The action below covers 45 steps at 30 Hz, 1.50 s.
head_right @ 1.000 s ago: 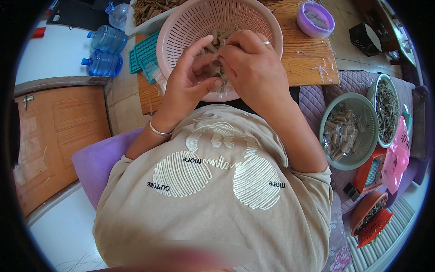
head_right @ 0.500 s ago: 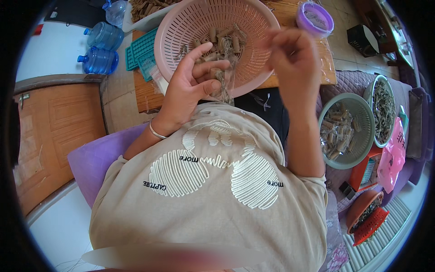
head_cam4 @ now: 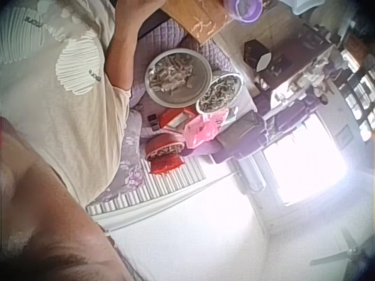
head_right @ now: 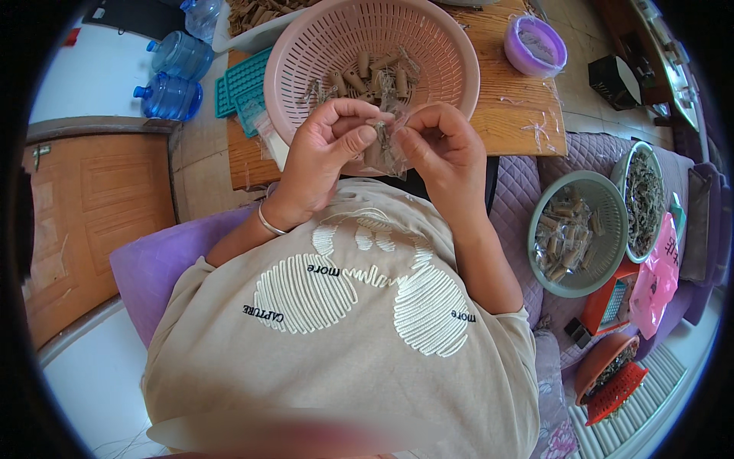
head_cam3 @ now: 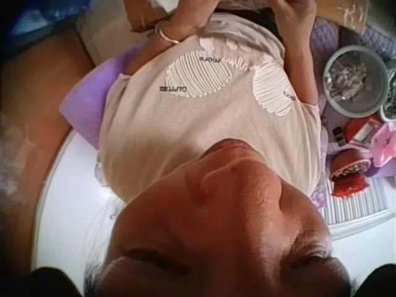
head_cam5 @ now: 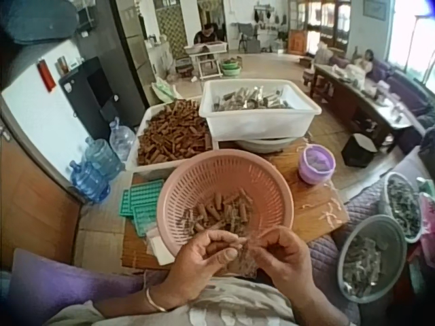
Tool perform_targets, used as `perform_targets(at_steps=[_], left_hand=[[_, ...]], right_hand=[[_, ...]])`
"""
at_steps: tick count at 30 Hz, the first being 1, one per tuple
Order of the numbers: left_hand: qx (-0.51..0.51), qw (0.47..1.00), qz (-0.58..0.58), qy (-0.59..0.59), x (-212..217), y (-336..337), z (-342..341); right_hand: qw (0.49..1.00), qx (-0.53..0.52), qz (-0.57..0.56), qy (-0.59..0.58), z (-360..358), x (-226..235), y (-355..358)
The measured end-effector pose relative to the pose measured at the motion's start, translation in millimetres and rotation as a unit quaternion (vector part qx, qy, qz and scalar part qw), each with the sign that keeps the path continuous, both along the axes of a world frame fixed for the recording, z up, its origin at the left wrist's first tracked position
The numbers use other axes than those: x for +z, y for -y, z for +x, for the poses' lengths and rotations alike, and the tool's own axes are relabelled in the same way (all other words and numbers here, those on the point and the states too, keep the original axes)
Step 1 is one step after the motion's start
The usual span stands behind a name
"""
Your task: The person sorts cylindrical components by hand, placing them into small clear plastic bags.
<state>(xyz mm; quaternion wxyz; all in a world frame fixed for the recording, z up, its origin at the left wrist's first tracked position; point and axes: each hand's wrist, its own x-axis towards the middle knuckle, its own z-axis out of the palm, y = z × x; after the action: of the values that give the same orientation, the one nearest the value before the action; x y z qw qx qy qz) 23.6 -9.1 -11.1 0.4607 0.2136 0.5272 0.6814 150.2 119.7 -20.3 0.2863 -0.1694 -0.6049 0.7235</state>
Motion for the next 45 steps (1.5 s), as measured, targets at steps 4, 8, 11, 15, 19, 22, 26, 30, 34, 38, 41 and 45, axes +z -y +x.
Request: perform_targets(at_steps=[4, 8, 11, 15, 19, 22, 26, 30, 34, 38, 41, 45], left_hand=[[0.018, 0.998, 0.038, -0.042, -5, 4, -4], [0.041, 0.975, 0.013, -0.220, -1, 9, -8], [0.067, 0.951, 0.057, -0.296, 0, 11, -8], [0.034, 0.884, 0.150, -0.441, 14, 14, -18], [-0.027, 0.836, 0.210, -0.507, 20, 20, -23], [-0.040, 0.821, 0.202, -0.533, 20, 22, -26], [-0.056, 0.816, 0.176, -0.547, 20, 21, -30], [-0.057, 0.834, 0.179, -0.519, 20, 18, -28], [-0.045, 0.857, 0.160, -0.488, 19, 16, -23], [-0.068, 0.855, 0.173, -0.484, 13, 11, -23], [-0.096, 0.849, 0.168, -0.491, 15, 9, -21], [-0.087, 0.830, 0.160, -0.527, 6, 16, -9]], right_hand=[[1.000, -0.001, 0.009, -0.008, 5, -1, 3], [0.994, -0.001, -0.094, -0.058, 2, -4, 6], [0.988, -0.001, -0.125, -0.095, 0, 0, 10], [0.962, 0.063, -0.223, -0.142, 1, 4, 12], [0.934, 0.140, -0.273, -0.183, 0, -6, 10], [0.925, 0.155, -0.292, -0.189, -3, -10, 7], [0.920, 0.192, -0.289, -0.182, -1, 0, -1], [0.944, 0.125, -0.282, -0.117, 6, 7, -9], [0.970, -0.037, -0.187, -0.153, 15, -2, -32], [0.994, -0.031, -0.064, -0.085, 16, 24, -20], [0.996, 0.080, -0.039, 0.012, 19, 21, -19], [0.988, 0.117, 0.038, 0.089, 44, 19, -36]])
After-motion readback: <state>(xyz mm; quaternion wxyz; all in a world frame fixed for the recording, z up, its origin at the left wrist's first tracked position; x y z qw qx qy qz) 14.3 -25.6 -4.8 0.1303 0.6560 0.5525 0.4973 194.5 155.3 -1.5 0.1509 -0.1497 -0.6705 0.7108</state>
